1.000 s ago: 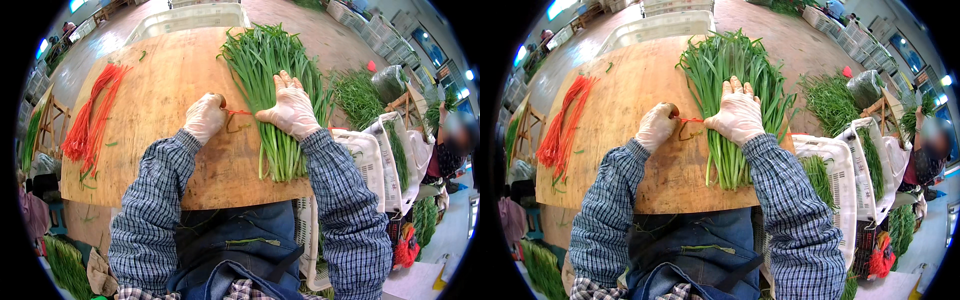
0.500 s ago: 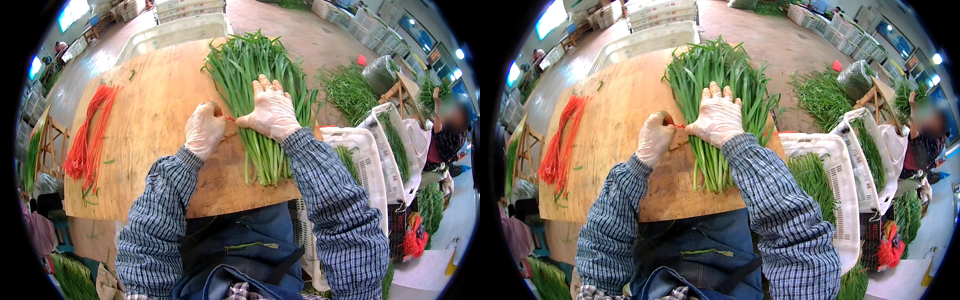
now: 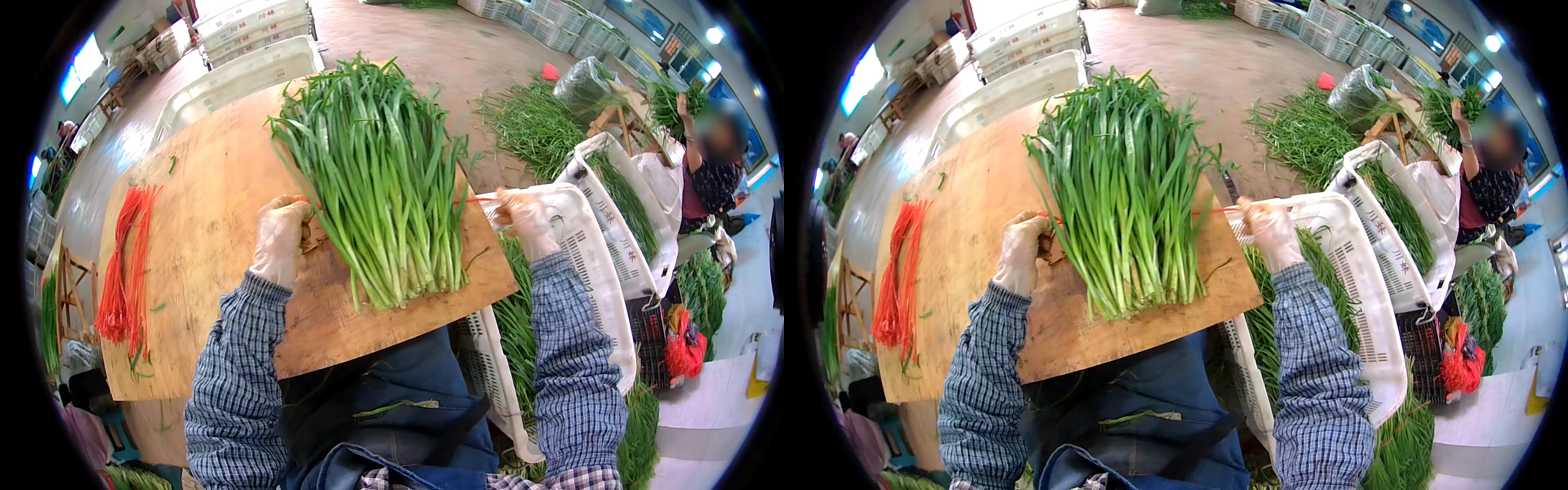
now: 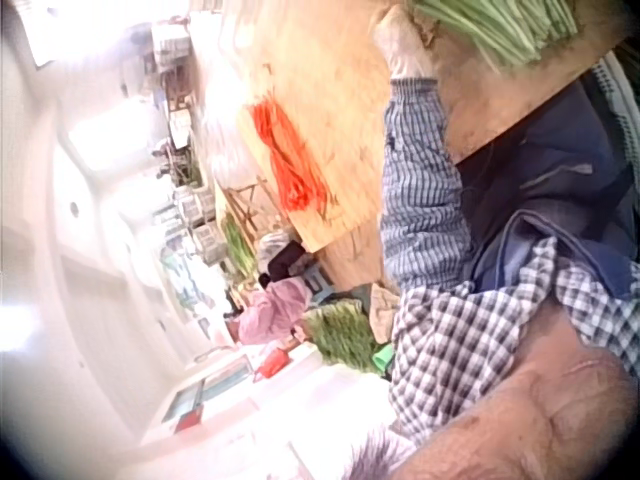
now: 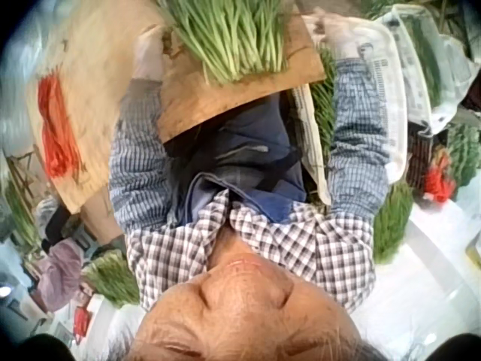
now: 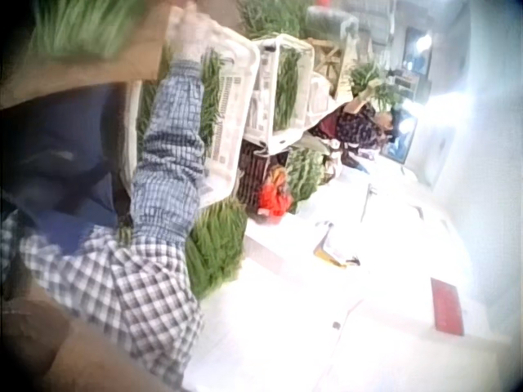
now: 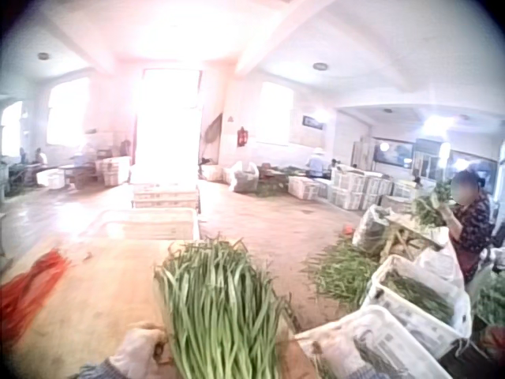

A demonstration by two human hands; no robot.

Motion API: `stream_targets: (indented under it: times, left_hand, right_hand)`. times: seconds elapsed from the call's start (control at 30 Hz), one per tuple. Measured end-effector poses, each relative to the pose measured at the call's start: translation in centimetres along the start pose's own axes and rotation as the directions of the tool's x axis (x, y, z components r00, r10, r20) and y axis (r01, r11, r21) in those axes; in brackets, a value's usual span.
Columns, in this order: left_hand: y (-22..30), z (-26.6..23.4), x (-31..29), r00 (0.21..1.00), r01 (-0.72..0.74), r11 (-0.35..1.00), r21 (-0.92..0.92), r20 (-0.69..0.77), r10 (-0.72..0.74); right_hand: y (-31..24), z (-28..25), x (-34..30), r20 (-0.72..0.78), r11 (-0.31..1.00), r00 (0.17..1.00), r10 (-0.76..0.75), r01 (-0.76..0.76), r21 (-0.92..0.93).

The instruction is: The person sorts through a bundle of chives by hand, removes individual stems, and uses a red tie to secure the bundle before placing it into a white plastic crate.

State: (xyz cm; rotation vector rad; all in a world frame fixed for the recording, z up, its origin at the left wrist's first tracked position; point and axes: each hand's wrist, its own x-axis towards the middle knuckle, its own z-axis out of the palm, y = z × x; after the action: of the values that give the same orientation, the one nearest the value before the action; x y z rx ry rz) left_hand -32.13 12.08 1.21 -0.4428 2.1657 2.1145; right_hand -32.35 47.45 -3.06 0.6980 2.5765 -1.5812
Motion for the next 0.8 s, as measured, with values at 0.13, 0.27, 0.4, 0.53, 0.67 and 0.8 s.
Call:
stream_targets:
  times: [0.13,0.27,0.4,0.53,0.67,0.8]
  left_hand:
    - [-0.3,-0.8,0.2,1.000,0.003,0.999,-0.036,-0.005,-0.004]
    - [-0.1,-0.9,-0.1,0.998,0.030,0.998,-0.060,0.058,-0.026]
    - [-0.4,-0.7,-0.3,0.997,0.054,0.989,-0.135,0.061,-0.046]
    - [0.2,-0.7,-0.8,0.999,0.047,0.986,-0.160,0.028,-0.043]
    - [-0.2,-0.7,-0.3,1.000,0.020,0.990,-0.143,0.007,-0.019]
    - [-0.6,-1.1,-0.2,0.999,-0.003,0.995,-0.102,0.042,0.008]
  right_hand:
    - [2.6,3.0,0.8,0.162,0.962,0.948,-0.274,0.266,0.068]
    - [2.9,3.6,1.7,0.280,0.973,0.951,-0.134,0.072,0.219]
    - [0.9,3.9,-0.3,0.074,0.925,0.955,-0.288,0.258,0.279]
    - [-1.2,5.8,-0.9,-0.152,0.844,0.905,-0.397,0.425,0.326]
    - [-1.1,6.1,0.1,-0.264,0.804,0.865,-0.426,0.496,0.327]
    - [-1.7,6.6,-0.3,-0.254,0.805,0.906,-0.337,0.418,0.421]
